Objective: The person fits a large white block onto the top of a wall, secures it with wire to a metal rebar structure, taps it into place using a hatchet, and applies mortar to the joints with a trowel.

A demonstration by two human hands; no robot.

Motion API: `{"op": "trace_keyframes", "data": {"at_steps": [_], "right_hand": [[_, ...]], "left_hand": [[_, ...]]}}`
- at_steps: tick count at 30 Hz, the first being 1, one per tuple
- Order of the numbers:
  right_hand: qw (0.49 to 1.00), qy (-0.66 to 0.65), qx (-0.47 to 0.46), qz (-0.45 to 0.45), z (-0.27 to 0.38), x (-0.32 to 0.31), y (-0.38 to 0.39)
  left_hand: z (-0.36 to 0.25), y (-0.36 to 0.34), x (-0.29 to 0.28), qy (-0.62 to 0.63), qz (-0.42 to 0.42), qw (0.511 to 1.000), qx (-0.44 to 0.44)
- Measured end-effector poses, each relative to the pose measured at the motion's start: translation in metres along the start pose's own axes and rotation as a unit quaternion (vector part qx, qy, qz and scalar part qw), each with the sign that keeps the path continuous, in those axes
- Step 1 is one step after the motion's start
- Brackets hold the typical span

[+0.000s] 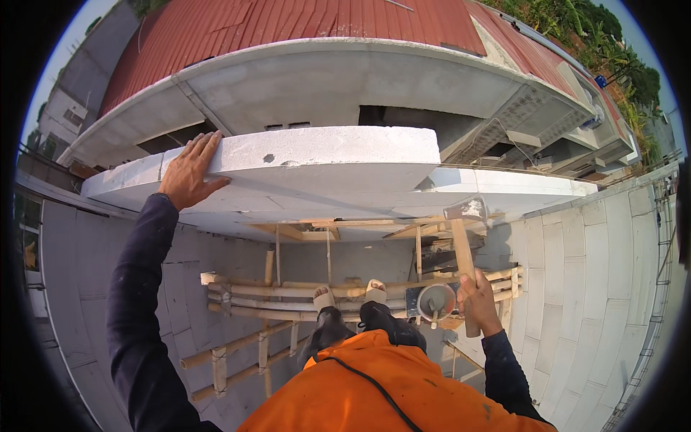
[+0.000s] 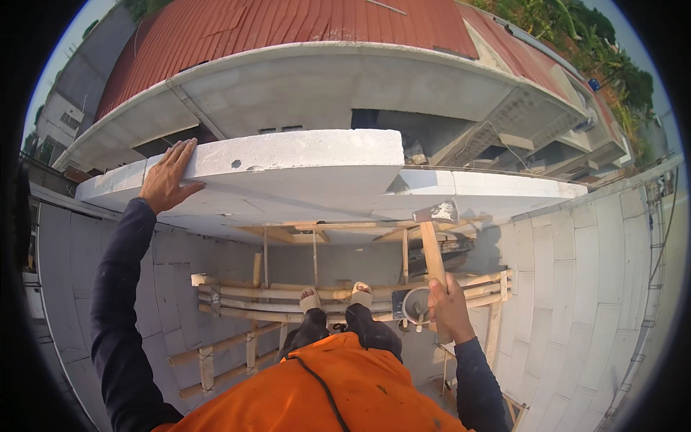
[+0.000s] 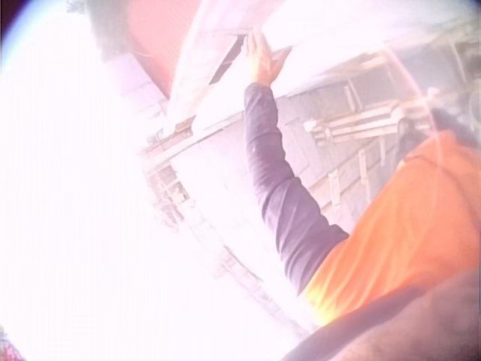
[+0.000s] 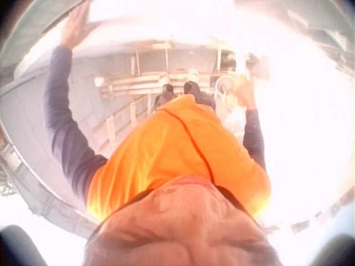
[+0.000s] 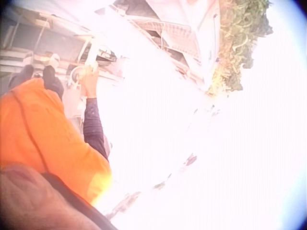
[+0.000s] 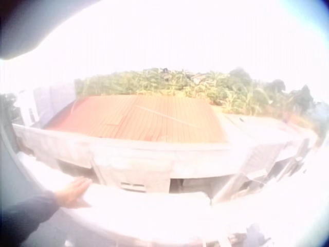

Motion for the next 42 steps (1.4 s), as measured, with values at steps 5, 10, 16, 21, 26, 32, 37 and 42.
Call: {"op": "trace_keyframes", "data": {"at_steps": [5,10,16,21,26,32,37,42], "right_hand": [[0.87,-0.42,-0.046,-0.254,-0.024,-0.052,-0.079],[0.96,-0.279,0.003,-0.036,0.045,0.066,-0.09],[0.985,-0.171,-0.012,-0.006,0.062,0.017,-0.084],[0.905,-0.374,-0.026,-0.201,0.044,-0.016,-0.109],[0.989,-0.126,0.006,0.078,0.075,0.075,-0.078],[0.996,0.093,-0.004,0.017,0.051,0.004,-0.038],[0.906,0.378,-0.189,0.02,0.131,0.006,0.026],[0.829,0.056,-0.545,-0.116,0.263,0.052,0.069]], "left_hand": [[-0.009,-0.009,-0.004,-0.006,0.001,1.0,0.016],[-0.004,-0.005,-0.001,-0.006,0.005,1.0,0.009],[-0.004,-0.003,0.0,-0.005,0.004,1.0,0.011],[-0.004,-0.007,0.002,-0.007,0.007,1.0,0.012],[-0.004,-0.003,0.004,-0.008,0.027,1.0,-0.006],[0.0,-0.005,0.003,-0.027,0.036,0.999,-0.014],[0.002,-0.003,0.007,-0.027,0.042,0.998,-0.03],[0.008,0.002,0.01,-0.031,0.05,0.997,-0.047]]}}
Point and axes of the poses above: each hand's wrist, its own y-axis away from the middle knuckle, its own x-axis out of the palm, z = x × y, the point moved 7 cm from there along -y, towards the middle knuckle, and after that the axes turned 5 degrees about -z, right-handed, at the moved point
